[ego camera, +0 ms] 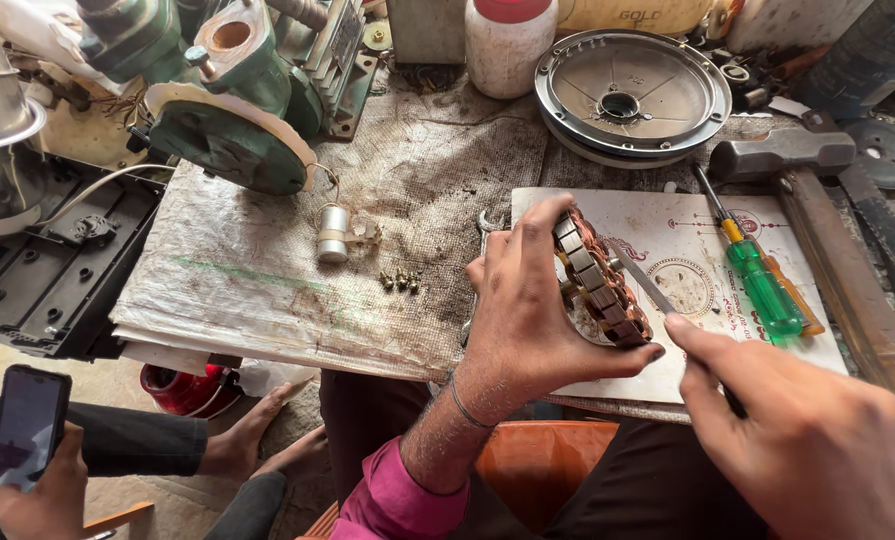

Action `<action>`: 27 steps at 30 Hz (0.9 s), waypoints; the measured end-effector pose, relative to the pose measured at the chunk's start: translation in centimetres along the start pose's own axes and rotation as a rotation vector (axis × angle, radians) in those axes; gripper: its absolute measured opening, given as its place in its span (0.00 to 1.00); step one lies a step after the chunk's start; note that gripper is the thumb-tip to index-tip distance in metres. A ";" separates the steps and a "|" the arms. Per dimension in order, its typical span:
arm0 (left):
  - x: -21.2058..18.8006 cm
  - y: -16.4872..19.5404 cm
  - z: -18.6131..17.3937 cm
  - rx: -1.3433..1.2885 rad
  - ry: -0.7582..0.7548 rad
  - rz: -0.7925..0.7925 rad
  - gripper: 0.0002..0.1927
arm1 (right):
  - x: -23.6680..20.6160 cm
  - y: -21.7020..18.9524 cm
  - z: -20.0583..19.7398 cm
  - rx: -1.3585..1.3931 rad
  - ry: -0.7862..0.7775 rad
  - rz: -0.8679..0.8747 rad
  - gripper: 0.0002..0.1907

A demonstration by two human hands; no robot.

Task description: The person sits at a workbench holding a motor armature with copper windings in one hand and repeatedly files its edges with a flat file held in the other hand, rotating the armature to work around it. A second person nearby holds a phone while the filing continues.

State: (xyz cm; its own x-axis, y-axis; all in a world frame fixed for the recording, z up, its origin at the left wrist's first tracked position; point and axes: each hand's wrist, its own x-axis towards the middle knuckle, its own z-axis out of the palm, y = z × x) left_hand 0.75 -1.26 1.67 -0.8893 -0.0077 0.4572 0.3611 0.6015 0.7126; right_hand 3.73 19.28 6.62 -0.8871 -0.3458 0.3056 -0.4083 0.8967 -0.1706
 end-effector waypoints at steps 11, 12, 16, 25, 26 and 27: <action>0.1 0.0 0.2 0.020 -0.006 -0.034 0.65 | -0.5 0.3 0.1 -0.006 -0.023 0.001 0.18; 0.0 0.0 0.2 0.021 -0.002 -0.033 0.65 | -0.4 0.2 0.1 -0.003 -0.018 0.006 0.18; 0.0 0.0 0.3 0.018 0.008 -0.027 0.66 | -0.2 0.1 -0.3 0.012 -0.018 0.044 0.16; 0.0 0.1 0.4 0.070 0.036 0.003 0.68 | 0.5 -0.2 -0.2 0.022 -0.006 0.059 0.15; 0.0 0.2 0.4 0.078 0.036 -0.003 0.68 | 0.5 -0.3 -0.3 0.012 0.001 0.045 0.15; 0.0 0.2 0.3 0.087 0.036 -0.008 0.68 | 0.5 -0.3 -0.2 0.002 0.010 0.031 0.15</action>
State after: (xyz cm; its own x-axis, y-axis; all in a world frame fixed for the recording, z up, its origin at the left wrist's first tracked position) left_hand 0.77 -0.90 1.65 -0.8806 -0.0406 0.4721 0.3271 0.6687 0.6677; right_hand 3.46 18.94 7.05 -0.8970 -0.3152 0.3098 -0.3814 0.9063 -0.1822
